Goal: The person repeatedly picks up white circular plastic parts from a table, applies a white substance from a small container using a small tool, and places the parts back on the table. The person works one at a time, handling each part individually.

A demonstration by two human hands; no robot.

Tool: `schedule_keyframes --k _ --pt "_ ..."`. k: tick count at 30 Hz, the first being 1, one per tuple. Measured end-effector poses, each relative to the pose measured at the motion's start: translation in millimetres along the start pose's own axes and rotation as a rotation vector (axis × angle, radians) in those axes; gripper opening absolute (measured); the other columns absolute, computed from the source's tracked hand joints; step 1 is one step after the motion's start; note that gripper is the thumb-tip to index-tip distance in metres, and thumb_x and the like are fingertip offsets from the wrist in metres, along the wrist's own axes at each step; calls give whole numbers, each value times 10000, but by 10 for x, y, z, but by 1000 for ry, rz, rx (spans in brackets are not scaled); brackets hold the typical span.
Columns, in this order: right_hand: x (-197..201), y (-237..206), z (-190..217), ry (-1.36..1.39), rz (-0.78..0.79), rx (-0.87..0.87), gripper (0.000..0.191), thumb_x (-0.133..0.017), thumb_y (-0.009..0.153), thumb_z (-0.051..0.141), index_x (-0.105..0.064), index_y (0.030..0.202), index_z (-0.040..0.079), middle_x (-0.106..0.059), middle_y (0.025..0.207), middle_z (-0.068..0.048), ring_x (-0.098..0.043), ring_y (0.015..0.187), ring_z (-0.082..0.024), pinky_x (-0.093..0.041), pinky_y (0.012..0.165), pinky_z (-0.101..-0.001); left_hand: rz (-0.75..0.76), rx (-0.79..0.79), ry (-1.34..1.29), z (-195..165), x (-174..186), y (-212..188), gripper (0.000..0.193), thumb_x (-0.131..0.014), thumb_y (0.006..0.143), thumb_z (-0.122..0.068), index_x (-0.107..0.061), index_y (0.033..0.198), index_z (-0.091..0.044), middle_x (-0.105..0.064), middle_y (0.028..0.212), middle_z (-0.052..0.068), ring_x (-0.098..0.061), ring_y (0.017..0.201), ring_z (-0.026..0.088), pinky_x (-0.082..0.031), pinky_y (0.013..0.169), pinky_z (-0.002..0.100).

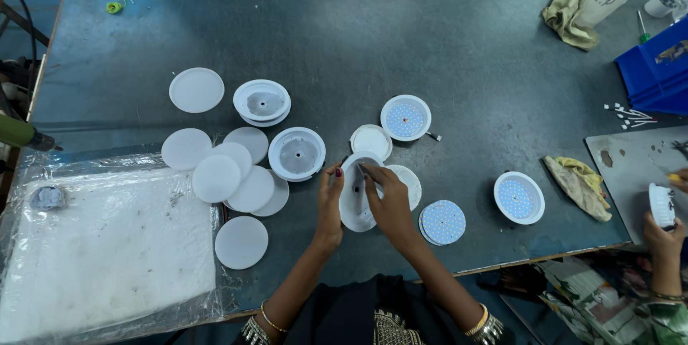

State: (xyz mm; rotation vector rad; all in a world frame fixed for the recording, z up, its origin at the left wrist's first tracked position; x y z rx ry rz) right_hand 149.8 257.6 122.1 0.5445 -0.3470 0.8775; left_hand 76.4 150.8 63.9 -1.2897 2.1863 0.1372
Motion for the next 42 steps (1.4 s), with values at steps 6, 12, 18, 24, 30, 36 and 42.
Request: schedule_keyframes --k 6,12,18,24,30,36,42 --pt "-1 -190 150 -98 248 209 464 -644 798 -70 -707 1243 49 -676 1241 -144 -664 1135 -335 -539 938 -410 18 56 -14 -130 42 47 558 -556 991 -514 -523 1314 -60 -620 1161 97 -630 1083 169 -534 906 325" --pt "286 -318 78 -246 405 575 541 -660 718 -83 -722 1224 99 -687 1278 -75 -637 1212 -286 -463 1079 -448 26 145 -206 -325 55 57 534 -552 989 -490 -521 1333 -82 -622 1205 79 -625 1138 179 -537 946 351" --pt "420 -255 -108 -92 301 174 454 -590 862 -85 -696 1270 84 -692 1255 -105 -688 1122 -297 -550 952 -393 -10 94 -142 -261 96 71 502 -567 991 -448 -525 1325 -76 -620 1178 39 -610 1130 130 -516 956 323" --pt "5 -426 127 -167 177 61 405 -592 881 0 -663 1279 13 -690 1222 -178 -666 1090 -373 -528 904 -416 -108 -129 11 -42 111 79 441 -628 1035 -355 -575 1350 -51 -568 1012 54 -502 923 90 -439 829 267" --pt "-61 -453 309 -29 299 -123 355 -583 937 42 -649 1284 8 -696 1133 -206 -677 1016 -374 -525 875 -418 -150 -166 94 -40 45 6 423 -595 1017 -337 -549 1336 -64 -623 1003 61 -537 864 84 -443 766 253" --pt "-6 -33 154 8 177 -103 321 -568 977 47 -671 1281 43 -718 1163 -181 -706 1007 -334 -549 864 -407 -177 -112 56 -64 25 -41 447 -591 1007 -365 -548 1354 -86 -628 1027 68 -562 913 110 -477 796 276" --pt "-196 -356 214 -164 201 173 429 -586 889 -35 -632 1314 5 -652 1260 -200 -647 1131 -374 -522 956 -422 -220 -106 15 -51 102 13 448 -598 1005 -385 -561 1332 -81 -637 1109 93 -596 1002 143 -495 862 299"
Point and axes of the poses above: each hand's wrist, its own y-axis towards the middle knuckle, its own x-axis out of the back of the hand, z = x × y, the point moved 1 cm from there along y, towards the middle knuckle
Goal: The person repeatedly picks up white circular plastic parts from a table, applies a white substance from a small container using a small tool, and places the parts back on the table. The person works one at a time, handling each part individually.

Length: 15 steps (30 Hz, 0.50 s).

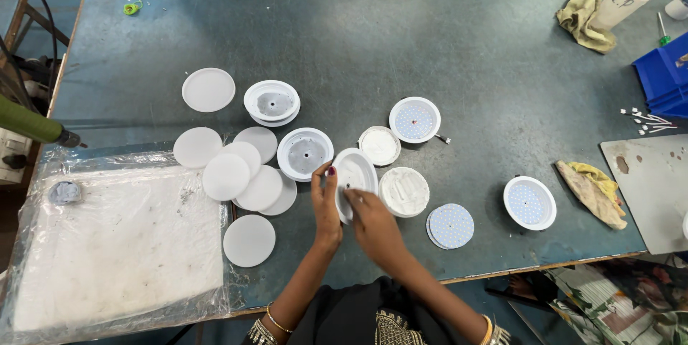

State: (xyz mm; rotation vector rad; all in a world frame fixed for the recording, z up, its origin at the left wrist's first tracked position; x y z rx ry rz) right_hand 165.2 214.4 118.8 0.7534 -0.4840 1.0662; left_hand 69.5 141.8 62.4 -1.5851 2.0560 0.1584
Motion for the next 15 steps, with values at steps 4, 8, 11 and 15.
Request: schedule_keyframes --k 4,8,11,15 --pt "16 -201 32 64 82 -11 403 -608 879 -20 -658 1277 16 -682 1222 -188 -657 1120 -368 -511 961 -428 -16 -2 -70 -54 69 36 439 -596 1003 -384 -558 1319 -82 -623 1206 101 -609 1098 157 -498 942 304" --pt "47 77 -205 102 -18 -94 356 -585 927 -18 -665 1271 26 -693 1225 -186 -670 1107 -362 -525 958 -421 -1 -5 -106 -78 62 1 442 -596 999 -376 -554 1323 -79 -606 1245 95 -587 1121 180 -485 949 343" --pt "-28 137 -215 37 -88 -91 385 -581 905 -20 -647 1284 2 -673 1231 -209 -650 1114 -389 -516 964 -437 -8 -86 -32 -53 33 -32 437 -589 1020 -374 -570 1329 -65 -600 1275 79 -570 1161 162 -462 1003 314" --pt "-140 -72 -76 -18 6 -81 452 -623 808 12 -633 1255 -48 -670 1169 -245 -635 1062 -430 -499 891 -462 -64 -54 -100 94 110 37 434 -582 1015 -374 -567 1325 -71 -613 1255 77 -600 1129 163 -496 963 317"
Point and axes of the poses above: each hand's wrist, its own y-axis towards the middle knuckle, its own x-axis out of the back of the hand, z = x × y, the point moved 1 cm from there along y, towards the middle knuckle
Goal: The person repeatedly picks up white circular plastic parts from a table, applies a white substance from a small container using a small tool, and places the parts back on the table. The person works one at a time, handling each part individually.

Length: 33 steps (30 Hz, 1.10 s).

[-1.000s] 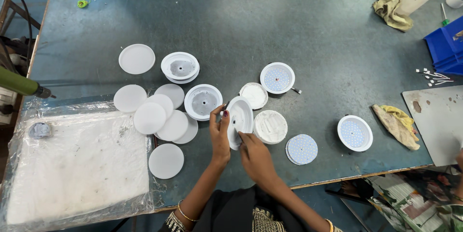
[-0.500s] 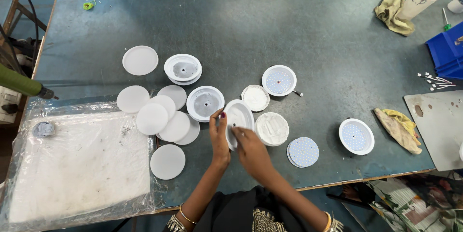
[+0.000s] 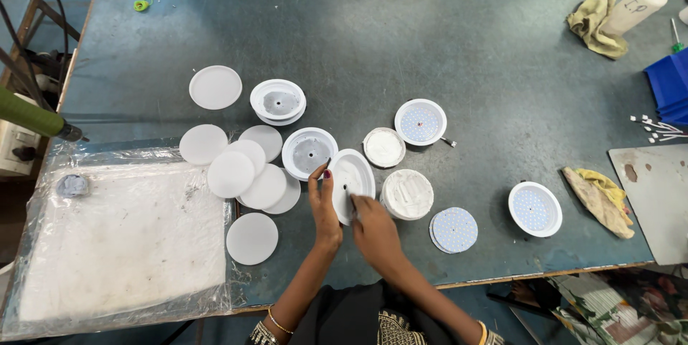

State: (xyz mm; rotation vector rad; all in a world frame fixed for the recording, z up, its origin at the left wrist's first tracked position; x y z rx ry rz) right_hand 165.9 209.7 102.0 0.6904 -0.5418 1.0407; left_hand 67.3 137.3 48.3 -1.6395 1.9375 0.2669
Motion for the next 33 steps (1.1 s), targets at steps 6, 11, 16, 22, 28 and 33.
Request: schedule_keyframes --k 6,11,16,22,28,33 --pt "302 53 -422 228 -77 -339 174 -641 939 78 -723 1073 4 -760 957 -171 -719 892 -242 -535 843 -356 -111 145 -136 499 642 186 481 -570 1022 -370 -572 1342 -11 -638 1260 92 -643 1145 185 -534 971 359" --pt "1066 -27 -1067 337 -395 -337 278 -664 968 81 -705 1220 -29 -741 1024 -74 -678 936 -129 -535 843 -278 -221 227 -93 1186 1412 257 566 -563 1041 -368 -590 1367 93 -644 1343 161 -640 1188 233 -522 990 369" --pt "1678 -470 -1330 519 -690 -543 199 -677 1013 12 -700 1188 -81 -724 1080 -57 -654 970 -122 -499 878 -262 -206 264 -57 1478 1764 462 572 -500 1060 -360 -536 1393 104 -600 1437 193 -584 1306 261 -438 1097 374" --pt "2388 -974 -1306 791 -958 -336 205 -669 978 -81 -669 1181 -102 -705 1156 -134 -711 1031 -202 -599 993 -381 -187 -293 1328 737 1119 109 801 -728 899 -175 -298 1538 45 -323 1506 312 -306 1392 436 -271 1109 557" --pt "2775 -1537 -965 806 -1137 -305 161 -637 1004 -82 -638 1163 -110 -705 1153 -165 -725 1010 -258 -623 981 -429 776 -51 779 795 -147 -625 328 -689 926 -143 -681 1253 -110 -716 1246 113 -704 1146 259 -529 1019 359" --pt "2791 -1807 -916 740 -1176 -323 118 -651 1051 -73 -627 1147 -137 -691 1132 -186 -721 996 -272 -605 936 -411 1155 -275 1223 1805 -988 -1179 904 -844 781 -344 -358 1466 -9 -308 1514 357 -259 1438 505 -241 1159 576"
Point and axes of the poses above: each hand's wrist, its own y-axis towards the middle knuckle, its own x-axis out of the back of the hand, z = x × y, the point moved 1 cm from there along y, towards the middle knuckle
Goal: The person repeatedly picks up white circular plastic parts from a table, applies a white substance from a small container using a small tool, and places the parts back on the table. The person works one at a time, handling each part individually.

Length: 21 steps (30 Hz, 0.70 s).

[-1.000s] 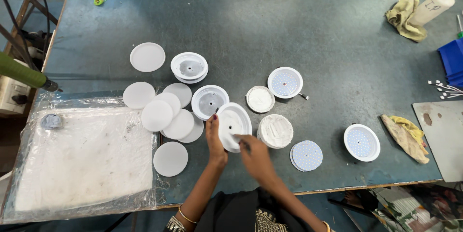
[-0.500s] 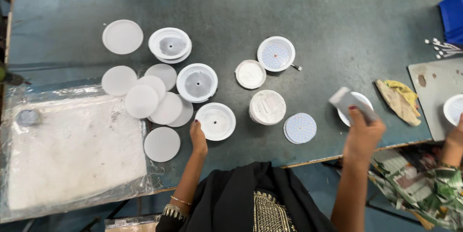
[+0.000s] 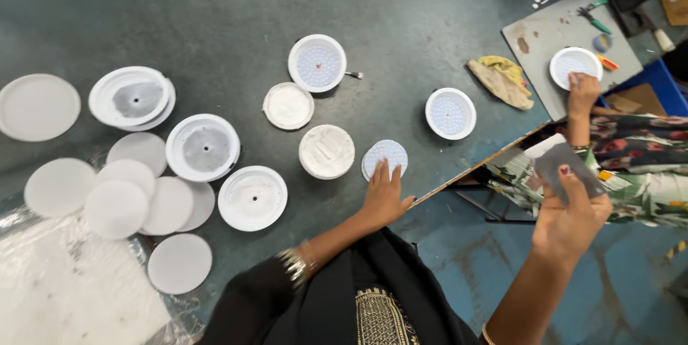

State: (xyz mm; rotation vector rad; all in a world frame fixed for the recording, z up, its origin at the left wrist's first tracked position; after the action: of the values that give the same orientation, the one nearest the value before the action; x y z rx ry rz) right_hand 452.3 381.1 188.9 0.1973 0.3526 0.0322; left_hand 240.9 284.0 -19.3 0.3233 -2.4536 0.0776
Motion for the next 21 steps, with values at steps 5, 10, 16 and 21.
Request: schedule_keyframes --k 5,10,16,21 --pt "328 -120 83 -92 -101 22 159 -650 1030 -74 -618 1175 -130 -685 1159 -185 -727 1056 -287 -601 1014 -466 106 182 424 363 -636 502 1206 -893 699 -390 -147 1606 -112 -166 1581 391 -116 1492 543 -89 1175 698" --pt "318 -119 2 -81 -101 9 184 -646 1031 -69 -622 1196 -146 -693 1197 -209 -729 1081 -306 -626 1025 -462 -28 35 475 663 -793 518 1176 -898 715 -328 -198 1643 -148 -258 1558 378 -209 1488 510 -86 1210 694" --pt "-250 211 -544 -163 24 -104 220 -682 959 -40 -645 1172 -82 -688 1133 -113 -687 1033 -207 -580 966 -367 118 99 -80 255 -275 159 1253 -932 578 -469 -254 1588 -167 -396 1422 315 -358 1359 499 -201 1186 618" --pt "-927 274 -1503 -624 465 -351 265 -700 923 78 -699 1181 17 -720 1030 -32 -660 938 -122 -509 839 -264 84 186 -815 640 946 -300 1107 -946 711 -399 -277 1541 -102 -448 1430 204 -449 1384 333 -364 1172 458"
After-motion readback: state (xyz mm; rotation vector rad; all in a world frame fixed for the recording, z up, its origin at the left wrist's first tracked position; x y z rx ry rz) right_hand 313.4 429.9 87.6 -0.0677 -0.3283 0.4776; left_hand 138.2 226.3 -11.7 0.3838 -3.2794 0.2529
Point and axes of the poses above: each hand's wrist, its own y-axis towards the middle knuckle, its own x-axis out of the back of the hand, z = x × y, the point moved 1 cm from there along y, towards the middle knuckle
